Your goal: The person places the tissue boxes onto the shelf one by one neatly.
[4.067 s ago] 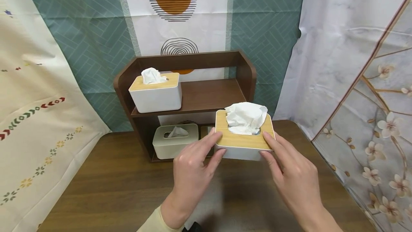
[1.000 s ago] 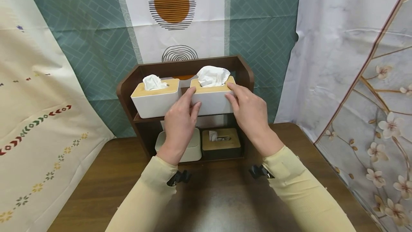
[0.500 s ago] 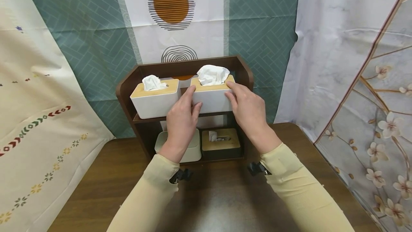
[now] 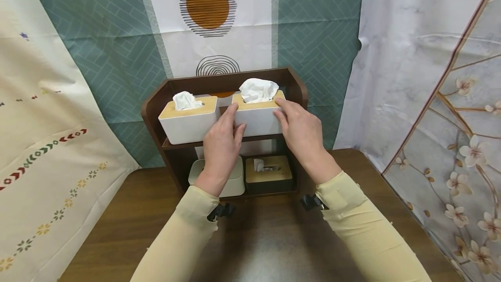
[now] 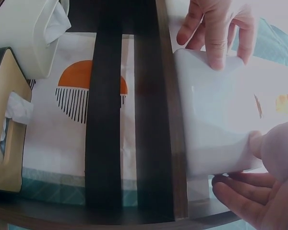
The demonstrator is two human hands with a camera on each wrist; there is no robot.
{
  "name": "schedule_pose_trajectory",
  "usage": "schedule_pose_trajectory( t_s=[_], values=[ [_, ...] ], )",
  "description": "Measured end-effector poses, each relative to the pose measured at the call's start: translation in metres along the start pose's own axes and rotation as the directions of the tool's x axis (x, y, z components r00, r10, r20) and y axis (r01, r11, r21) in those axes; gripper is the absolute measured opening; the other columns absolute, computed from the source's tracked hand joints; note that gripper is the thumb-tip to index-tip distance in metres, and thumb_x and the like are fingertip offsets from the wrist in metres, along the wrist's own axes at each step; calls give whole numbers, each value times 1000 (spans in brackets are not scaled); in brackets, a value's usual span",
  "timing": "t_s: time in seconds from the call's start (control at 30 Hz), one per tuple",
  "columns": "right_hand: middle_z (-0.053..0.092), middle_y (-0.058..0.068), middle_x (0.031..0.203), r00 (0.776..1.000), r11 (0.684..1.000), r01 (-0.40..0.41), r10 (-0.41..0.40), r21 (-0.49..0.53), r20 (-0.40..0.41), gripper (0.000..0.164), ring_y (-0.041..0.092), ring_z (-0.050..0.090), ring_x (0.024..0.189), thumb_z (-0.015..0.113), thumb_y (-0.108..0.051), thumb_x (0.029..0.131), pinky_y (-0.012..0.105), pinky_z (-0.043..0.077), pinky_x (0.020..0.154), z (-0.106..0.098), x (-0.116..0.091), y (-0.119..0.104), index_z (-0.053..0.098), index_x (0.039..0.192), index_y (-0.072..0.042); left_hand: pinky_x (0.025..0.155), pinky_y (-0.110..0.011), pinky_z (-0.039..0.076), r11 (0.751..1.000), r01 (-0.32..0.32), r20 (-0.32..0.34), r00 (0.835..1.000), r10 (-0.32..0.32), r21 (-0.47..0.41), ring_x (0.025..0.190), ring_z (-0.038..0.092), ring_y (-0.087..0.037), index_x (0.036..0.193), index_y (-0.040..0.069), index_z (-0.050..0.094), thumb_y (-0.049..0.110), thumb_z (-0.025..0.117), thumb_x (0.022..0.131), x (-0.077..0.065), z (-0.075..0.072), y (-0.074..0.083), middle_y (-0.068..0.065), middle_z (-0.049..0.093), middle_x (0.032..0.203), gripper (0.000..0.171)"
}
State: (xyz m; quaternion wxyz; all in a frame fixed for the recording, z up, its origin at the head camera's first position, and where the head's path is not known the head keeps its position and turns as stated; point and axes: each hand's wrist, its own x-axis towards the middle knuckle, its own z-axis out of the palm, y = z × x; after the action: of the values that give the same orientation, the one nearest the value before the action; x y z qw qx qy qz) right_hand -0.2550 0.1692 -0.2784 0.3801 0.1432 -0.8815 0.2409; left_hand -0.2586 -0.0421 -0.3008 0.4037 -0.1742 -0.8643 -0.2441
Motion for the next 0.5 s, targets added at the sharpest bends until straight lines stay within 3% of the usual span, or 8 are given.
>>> schedule_pose_trajectory(
  t_s=[0.37,0.5],
  values=[
    [68,20,148,1000,999,-19,19,39,-5,55,43,71,119,70,-21,111,65,57,94,4,-8,1,55,162,-8,92,-55,63,1000,-22,-21,1000,22,-2,127,72,-37,165,9,50,19,82,103,-5,2,-2,-17,60,160,70],
    [62,21,156,999,999,2,-1,35,-38,61,43,66,133,73,-19,109,65,55,103,2,-17,-2,51,164,-8,92,-55,63,999,-39,-31,999,39,-1,128,71,-39,167,9,46,19,81,103,-10,0,0,-18,56,162,73]
  ],
)
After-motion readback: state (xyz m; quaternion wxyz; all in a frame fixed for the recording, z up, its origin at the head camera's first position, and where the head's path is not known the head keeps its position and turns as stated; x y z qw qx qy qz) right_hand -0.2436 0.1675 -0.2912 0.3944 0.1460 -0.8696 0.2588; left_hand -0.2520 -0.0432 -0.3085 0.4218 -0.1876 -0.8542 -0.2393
